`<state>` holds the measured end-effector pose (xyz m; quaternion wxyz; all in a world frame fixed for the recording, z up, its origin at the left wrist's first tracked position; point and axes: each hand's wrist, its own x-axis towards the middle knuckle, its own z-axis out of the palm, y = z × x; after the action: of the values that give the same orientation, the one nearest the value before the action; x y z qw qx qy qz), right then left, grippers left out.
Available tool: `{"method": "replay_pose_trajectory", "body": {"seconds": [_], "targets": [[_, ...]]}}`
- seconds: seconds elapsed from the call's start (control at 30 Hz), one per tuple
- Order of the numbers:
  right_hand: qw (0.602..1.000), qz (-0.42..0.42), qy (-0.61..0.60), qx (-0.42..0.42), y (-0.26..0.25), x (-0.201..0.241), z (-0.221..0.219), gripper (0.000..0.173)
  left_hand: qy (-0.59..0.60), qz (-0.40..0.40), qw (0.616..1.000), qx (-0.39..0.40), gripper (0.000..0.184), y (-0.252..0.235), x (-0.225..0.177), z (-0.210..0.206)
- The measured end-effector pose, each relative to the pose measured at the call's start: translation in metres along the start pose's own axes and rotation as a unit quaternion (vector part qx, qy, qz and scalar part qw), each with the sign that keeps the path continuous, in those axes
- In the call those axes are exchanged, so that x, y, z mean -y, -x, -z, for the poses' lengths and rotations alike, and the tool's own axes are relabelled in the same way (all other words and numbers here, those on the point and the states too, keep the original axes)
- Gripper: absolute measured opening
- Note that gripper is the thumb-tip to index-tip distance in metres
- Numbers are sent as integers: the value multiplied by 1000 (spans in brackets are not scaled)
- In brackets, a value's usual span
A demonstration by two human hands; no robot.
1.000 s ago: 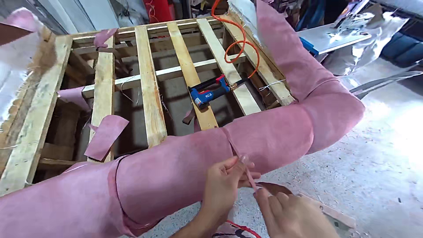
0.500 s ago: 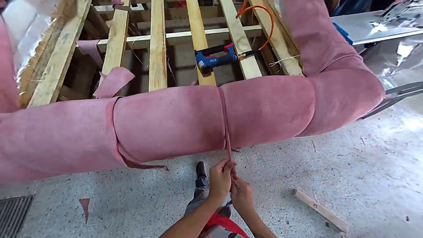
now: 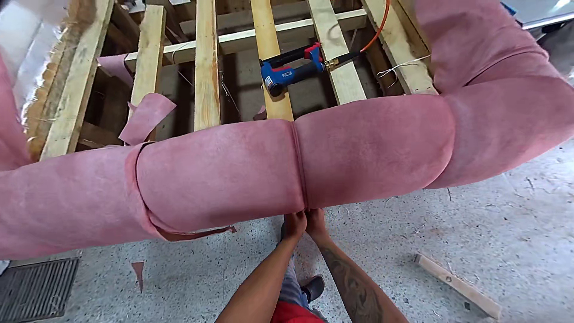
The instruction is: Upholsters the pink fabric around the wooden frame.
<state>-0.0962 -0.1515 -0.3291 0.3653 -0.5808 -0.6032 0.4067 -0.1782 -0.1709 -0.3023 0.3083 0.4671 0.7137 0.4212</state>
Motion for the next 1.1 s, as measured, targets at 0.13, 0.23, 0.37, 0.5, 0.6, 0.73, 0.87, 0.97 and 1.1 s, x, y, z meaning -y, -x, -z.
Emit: {"method": "replay_pose_trajectory", "body": {"seconds": [0.13, 0.23, 0.37, 0.5, 0.6, 0.73, 0.87, 0.97, 1.1], "targets": [[981, -48, 101, 157, 0, 7, 20, 27, -84, 32, 995, 48, 26, 2, -3, 5], [922, -87, 235, 296, 16, 103, 87, 33, -99, 59, 987, 111, 27, -4, -11, 17], [942, 284, 141, -109, 38, 266, 150, 25, -140, 107, 967, 185, 30, -3, -27, 32], [865, 361, 340, -80, -34, 332, 147, 59, -188, 64, 959, 202, 31, -8, -11, 31], [838, 313, 447, 17, -79, 311, 115, 85, -169, 45, 965, 198, 31, -10, -3, 28], [854, 325, 407, -16, -56, 279, 104, 85, -199, 65, 950, 233, 31, -9, -13, 42], [875, 282, 390, -55, -9, 247, 89, 81, -263, 165, 891, 330, 40, -8, -93, 85], [890, 274, 354, -86, 21, 215, 77, 69, -292, 145, 870, 369, 45, 0, -115, 104], [914, 233, 324, -78, 60, 148, 53, 56, -104, 70, 958, 259, 36, -9, -17, 67]]}}
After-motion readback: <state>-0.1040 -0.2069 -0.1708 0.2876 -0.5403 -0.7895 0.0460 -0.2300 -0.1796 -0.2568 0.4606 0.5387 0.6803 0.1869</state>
